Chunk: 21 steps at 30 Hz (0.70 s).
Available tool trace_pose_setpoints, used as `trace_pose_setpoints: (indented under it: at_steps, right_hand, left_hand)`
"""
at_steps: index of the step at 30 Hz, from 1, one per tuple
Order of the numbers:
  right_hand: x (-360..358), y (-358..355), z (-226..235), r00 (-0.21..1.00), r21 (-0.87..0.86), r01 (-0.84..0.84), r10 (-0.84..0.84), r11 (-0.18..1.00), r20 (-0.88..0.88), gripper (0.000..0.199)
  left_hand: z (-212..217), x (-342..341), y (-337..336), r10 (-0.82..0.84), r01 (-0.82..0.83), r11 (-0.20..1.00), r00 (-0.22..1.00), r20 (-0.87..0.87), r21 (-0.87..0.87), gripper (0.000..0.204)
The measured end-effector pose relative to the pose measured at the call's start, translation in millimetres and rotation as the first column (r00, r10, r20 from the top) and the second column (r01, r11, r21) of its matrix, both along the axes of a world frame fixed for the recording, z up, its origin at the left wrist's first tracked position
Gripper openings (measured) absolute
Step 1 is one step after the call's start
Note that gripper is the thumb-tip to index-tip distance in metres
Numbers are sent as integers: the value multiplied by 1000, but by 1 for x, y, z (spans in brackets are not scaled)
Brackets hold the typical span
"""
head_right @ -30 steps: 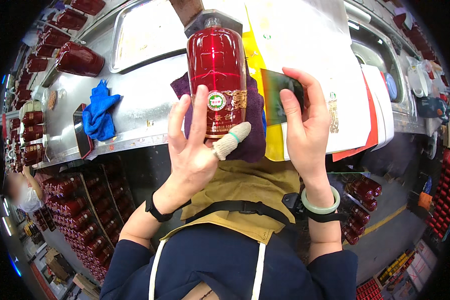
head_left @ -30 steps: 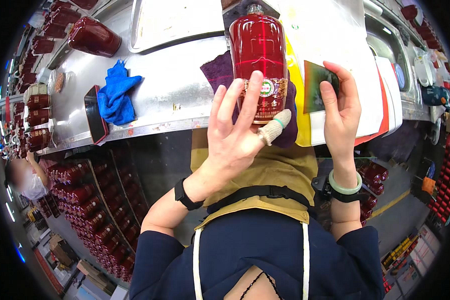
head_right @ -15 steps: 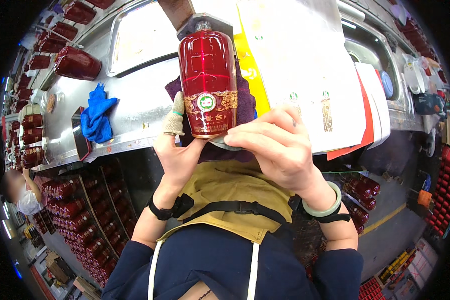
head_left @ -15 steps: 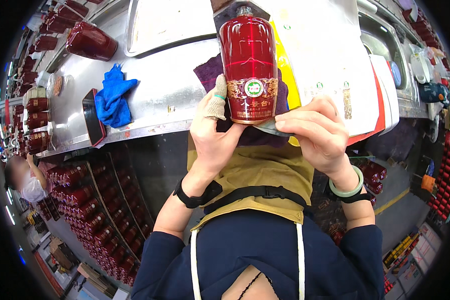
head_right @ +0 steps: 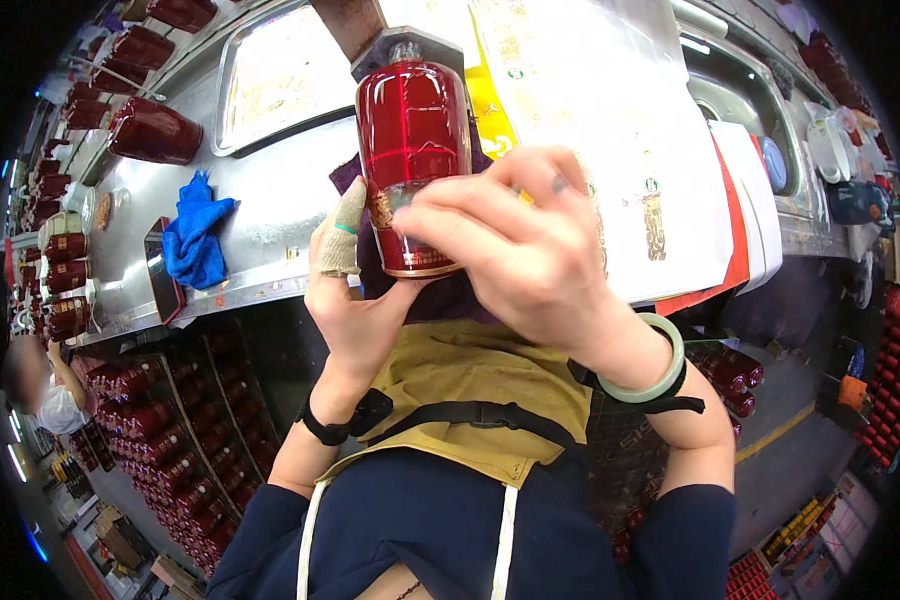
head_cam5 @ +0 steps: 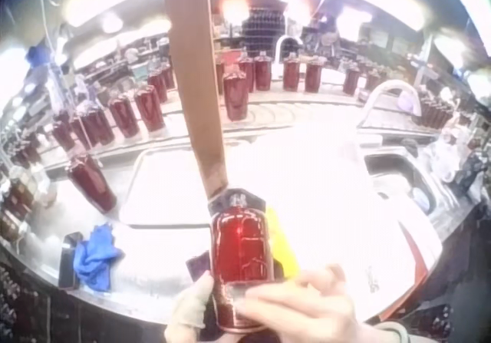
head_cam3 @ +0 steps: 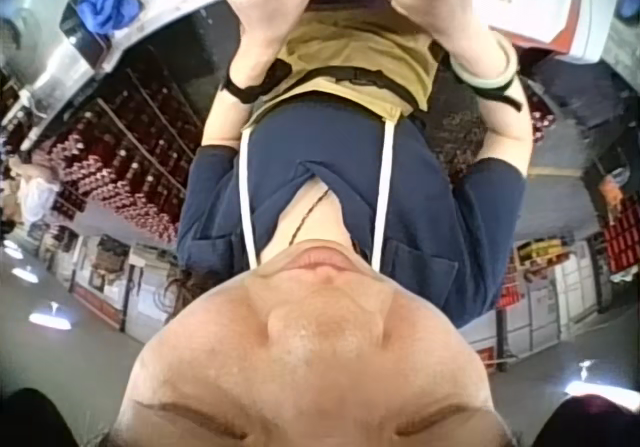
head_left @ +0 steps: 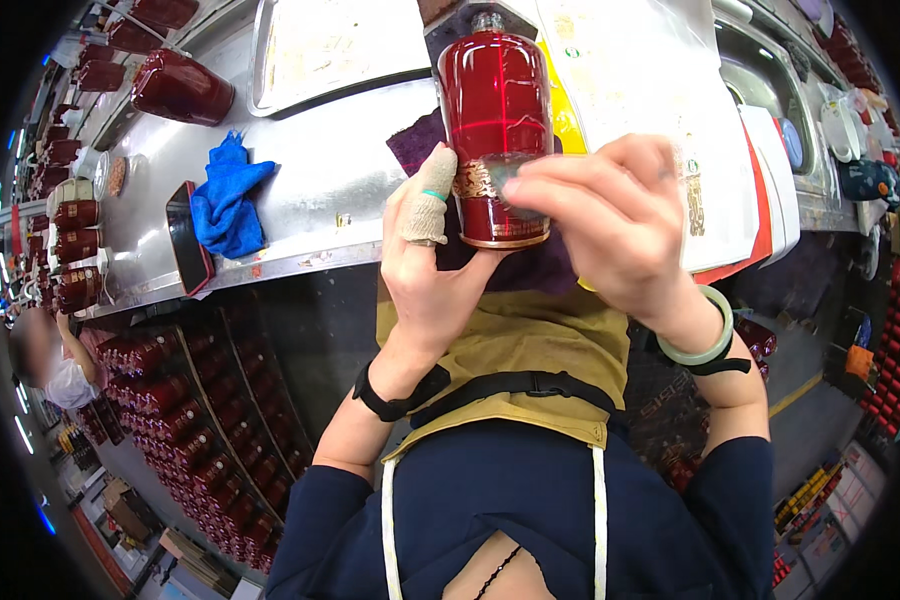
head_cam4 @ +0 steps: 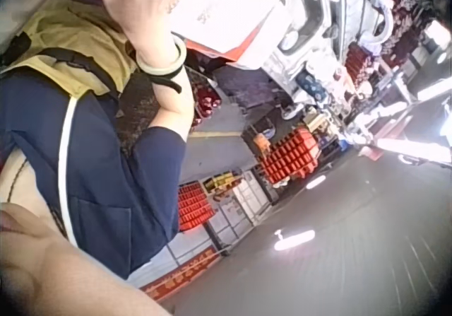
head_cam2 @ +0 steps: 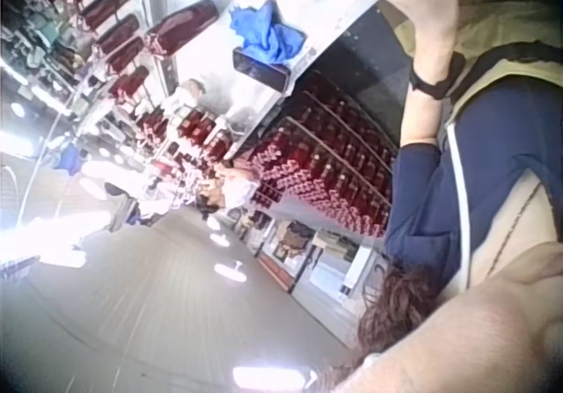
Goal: Applying decorative gold labels and seals to red glass bottles at a production line station.
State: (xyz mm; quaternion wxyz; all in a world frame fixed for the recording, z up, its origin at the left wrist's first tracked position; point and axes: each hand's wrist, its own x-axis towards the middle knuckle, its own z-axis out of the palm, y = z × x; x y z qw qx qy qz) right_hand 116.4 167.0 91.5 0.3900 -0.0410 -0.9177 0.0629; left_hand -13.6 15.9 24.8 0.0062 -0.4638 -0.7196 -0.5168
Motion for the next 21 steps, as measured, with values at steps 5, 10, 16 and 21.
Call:
trace_pose_setpoints:
  at_steps: [5,10,16,21]
  right_hand:
    - [-18,3,0,993,-220,-66,87,973,84,27]
    - [-22,54,17,976,-96,184,-193,978,-100,26]
    - [-5,50,17,964,-498,163,-246,851,-104,24]
    - [3,42,14,980,-446,150,-191,882,-47,21]
  left_hand:
    - [-3,-3,3,2,0,1000,995,-99,17,95]
    - [15,-5,6,-100,86,994,967,-236,-69,84]
    - [36,10,12,-130,-46,942,865,-485,-333,54]
    - [32,24,15,-105,-177,902,795,-598,-394,52]
